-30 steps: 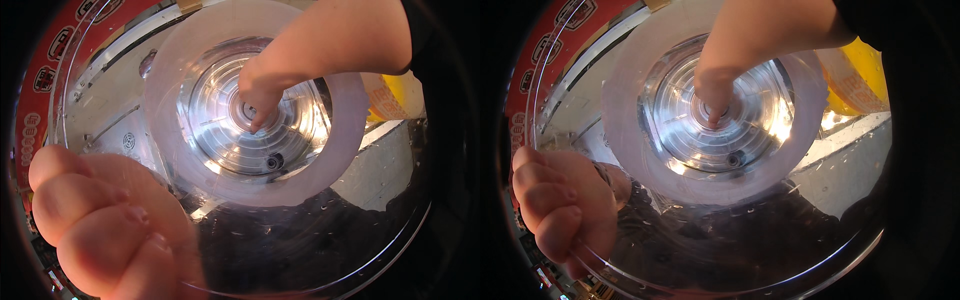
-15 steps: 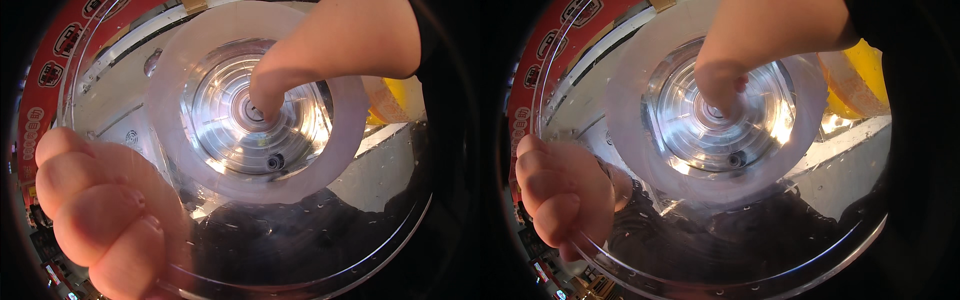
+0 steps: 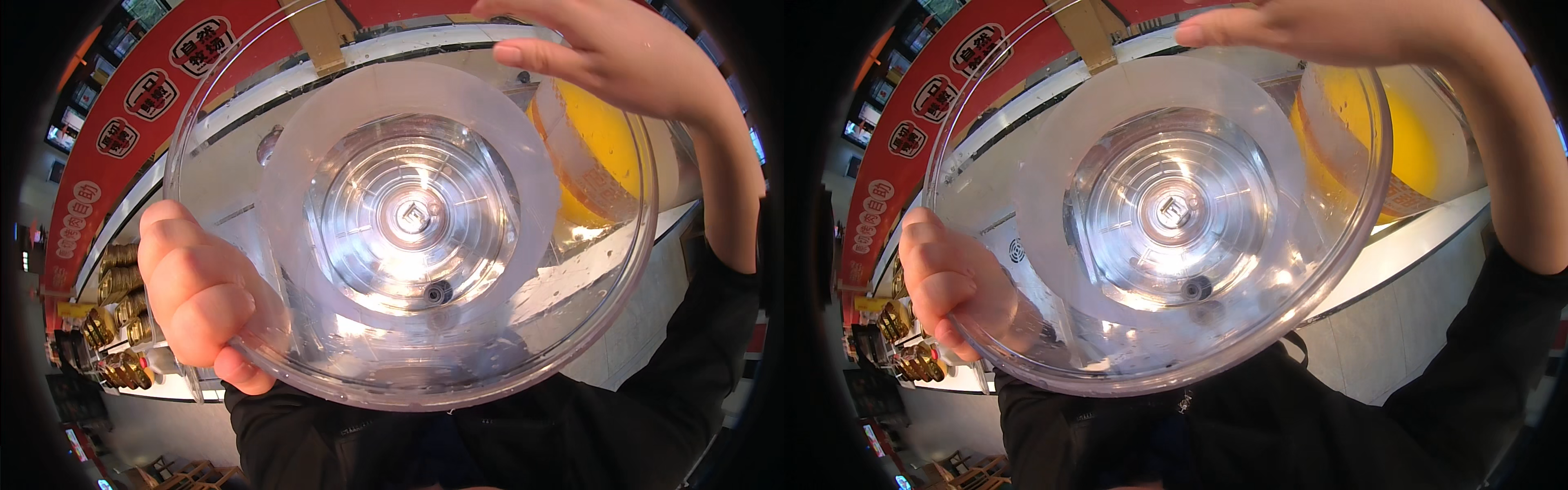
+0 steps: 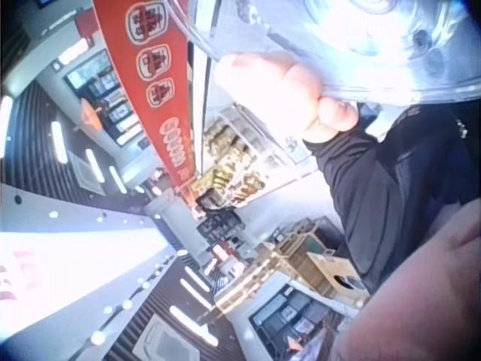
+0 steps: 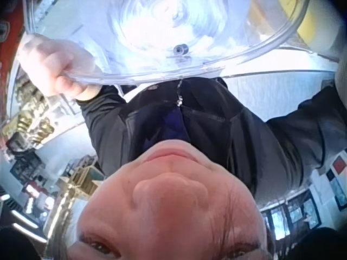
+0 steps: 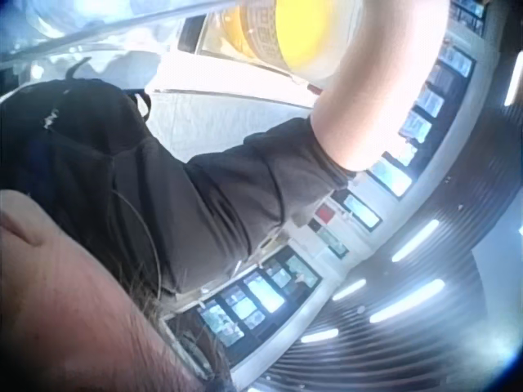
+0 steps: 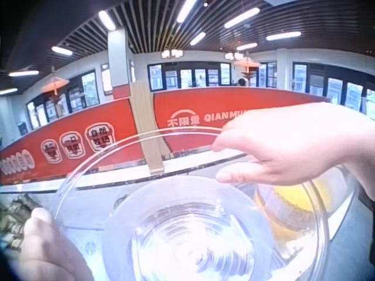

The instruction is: The person assembles a clear plastic container by placing a lid on the base, inserting a straw through the lid, and securing a small circular cap at the center of the lid. The person then places the assembled container on the counter.

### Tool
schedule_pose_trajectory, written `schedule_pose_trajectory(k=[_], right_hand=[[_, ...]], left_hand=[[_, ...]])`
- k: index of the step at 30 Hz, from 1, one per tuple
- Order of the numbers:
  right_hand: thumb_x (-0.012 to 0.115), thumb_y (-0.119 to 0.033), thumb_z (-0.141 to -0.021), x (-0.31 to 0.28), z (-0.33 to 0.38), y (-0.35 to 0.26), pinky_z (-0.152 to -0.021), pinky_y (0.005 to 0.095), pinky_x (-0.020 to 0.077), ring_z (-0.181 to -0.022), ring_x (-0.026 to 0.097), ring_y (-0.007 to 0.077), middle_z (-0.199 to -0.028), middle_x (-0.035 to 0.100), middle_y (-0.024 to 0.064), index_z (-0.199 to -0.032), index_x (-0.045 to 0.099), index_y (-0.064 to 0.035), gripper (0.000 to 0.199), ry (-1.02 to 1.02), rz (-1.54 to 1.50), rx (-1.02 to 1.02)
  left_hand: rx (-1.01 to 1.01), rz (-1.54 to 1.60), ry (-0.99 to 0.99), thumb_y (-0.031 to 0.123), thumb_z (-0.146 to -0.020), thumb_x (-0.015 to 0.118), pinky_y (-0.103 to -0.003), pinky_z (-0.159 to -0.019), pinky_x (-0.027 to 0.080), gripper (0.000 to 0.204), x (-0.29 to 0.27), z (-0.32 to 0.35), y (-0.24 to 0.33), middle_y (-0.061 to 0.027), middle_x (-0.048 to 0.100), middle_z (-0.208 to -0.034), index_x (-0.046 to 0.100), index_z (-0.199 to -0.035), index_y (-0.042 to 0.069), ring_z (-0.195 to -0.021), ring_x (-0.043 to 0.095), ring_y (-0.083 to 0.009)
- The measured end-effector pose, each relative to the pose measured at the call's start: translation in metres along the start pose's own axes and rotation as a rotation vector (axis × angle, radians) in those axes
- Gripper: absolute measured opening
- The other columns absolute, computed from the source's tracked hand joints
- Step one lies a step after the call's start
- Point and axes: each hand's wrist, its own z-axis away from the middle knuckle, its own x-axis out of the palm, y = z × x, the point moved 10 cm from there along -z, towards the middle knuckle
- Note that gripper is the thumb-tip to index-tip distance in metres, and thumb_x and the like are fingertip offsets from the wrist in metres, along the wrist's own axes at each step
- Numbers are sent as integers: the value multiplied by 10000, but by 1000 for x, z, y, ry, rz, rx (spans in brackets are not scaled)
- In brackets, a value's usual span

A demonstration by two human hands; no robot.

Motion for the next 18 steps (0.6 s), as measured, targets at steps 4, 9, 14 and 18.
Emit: schedule_pose_trajectory(k=[4,9,14,18], right_hand=[[462,-493,-987,3,23,24,-990,398,452,-1182,539,294,-1241,560,197,-1288,514,40,614,157,-201,120],[479,-469,-981,20,24,44,-999,392,446,-1185,541,288,-1241,568,192,-1290,522,29,588,257,-285,167],[495,-444,-975,24,22,52,-1007,387,441,-1188,543,281,-1240,577,187,-1292,530,19,562,316,-323,191],[508,-425,-971,25,21,50,-1014,383,436,-1190,545,276,-1240,584,183,-1294,537,10,543,352,-342,206]], left_hand=[[-25,-12,-20,462,-974,374,-359,-554,216,456,2,0,1,3,349,-592,419,-688,110,-566,305,-173],[14,78,39,463,-979,360,-367,-609,224,483,-4,6,-1,5,312,-599,433,-659,108,-630,298,-177],[51,77,32,465,-979,352,-354,-597,225,463,-3,7,-1,8,336,-613,439,-681,123,-620,322,-166],[68,64,-133,501,-981,310,-354,-591,238,464,1,5,-3,-1,377,-658,439,-715,143,-633,348,-167]])
